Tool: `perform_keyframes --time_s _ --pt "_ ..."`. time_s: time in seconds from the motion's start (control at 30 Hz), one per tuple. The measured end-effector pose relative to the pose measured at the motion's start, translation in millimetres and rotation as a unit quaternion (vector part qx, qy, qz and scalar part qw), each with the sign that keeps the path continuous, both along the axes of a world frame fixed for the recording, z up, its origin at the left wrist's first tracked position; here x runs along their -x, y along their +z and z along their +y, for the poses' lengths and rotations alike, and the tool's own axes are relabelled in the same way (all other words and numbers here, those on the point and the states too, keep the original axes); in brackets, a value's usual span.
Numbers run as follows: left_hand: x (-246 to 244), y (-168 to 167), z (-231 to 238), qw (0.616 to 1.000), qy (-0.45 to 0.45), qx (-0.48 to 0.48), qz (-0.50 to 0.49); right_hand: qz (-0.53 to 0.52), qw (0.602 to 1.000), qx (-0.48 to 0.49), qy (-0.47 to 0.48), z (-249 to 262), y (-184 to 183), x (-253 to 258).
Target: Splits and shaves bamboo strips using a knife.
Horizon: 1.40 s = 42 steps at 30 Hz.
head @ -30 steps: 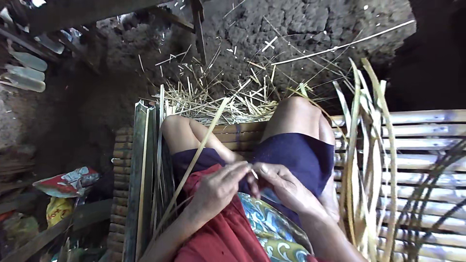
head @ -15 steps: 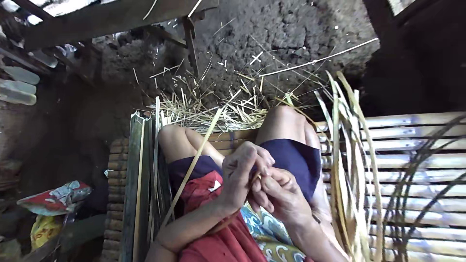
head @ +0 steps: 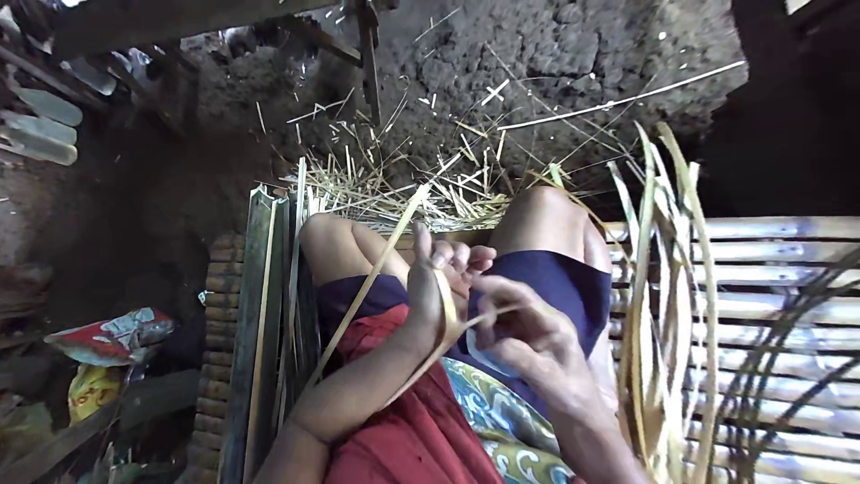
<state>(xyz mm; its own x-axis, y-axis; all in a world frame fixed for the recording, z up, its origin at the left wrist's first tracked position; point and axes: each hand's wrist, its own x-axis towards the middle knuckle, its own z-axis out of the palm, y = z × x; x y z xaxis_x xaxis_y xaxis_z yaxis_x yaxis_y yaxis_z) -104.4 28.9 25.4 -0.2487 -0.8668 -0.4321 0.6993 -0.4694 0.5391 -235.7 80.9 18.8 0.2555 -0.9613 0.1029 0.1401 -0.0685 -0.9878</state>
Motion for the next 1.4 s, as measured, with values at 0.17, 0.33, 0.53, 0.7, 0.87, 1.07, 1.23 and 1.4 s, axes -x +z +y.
perform_keyframes --time_s 0.17,0.33,0.53,0.7,0.87,1.07,1.23,1.4 --pt "2 -3 -43 0.994 0.097 -0.048 -0.025 0.049 0.992 0.067 0.098 19 17 8" --pt "-5 -23 -44 0.991 0.026 -0.029 0.129 0.052 0.995 0.070 0.058 37 21 9" --pt "3 5 8 0.973 -0.201 0.028 0.107 0.111 0.978 0.097 -0.145 -14 21 18" --pt "-4 0 -27 0.997 0.002 0.051 0.060 0.114 0.980 0.123 0.104 -1 25 21" --pt "-32 -29 -58 0.981 0.162 -0.016 0.105 0.025 0.970 0.102 0.220 22 31 33" --pt "-14 -2 14 0.972 -0.209 0.052 0.094 0.111 0.989 0.071 -0.067 -22 10 37" --pt "-18 -15 -9 1.000 -0.002 0.014 0.005 0.061 0.978 -0.017 0.198 -5 8 14" --pt "-58 -37 -32 0.985 0.167 -0.040 0.030 -0.084 0.922 -0.039 0.375 18 24 31"
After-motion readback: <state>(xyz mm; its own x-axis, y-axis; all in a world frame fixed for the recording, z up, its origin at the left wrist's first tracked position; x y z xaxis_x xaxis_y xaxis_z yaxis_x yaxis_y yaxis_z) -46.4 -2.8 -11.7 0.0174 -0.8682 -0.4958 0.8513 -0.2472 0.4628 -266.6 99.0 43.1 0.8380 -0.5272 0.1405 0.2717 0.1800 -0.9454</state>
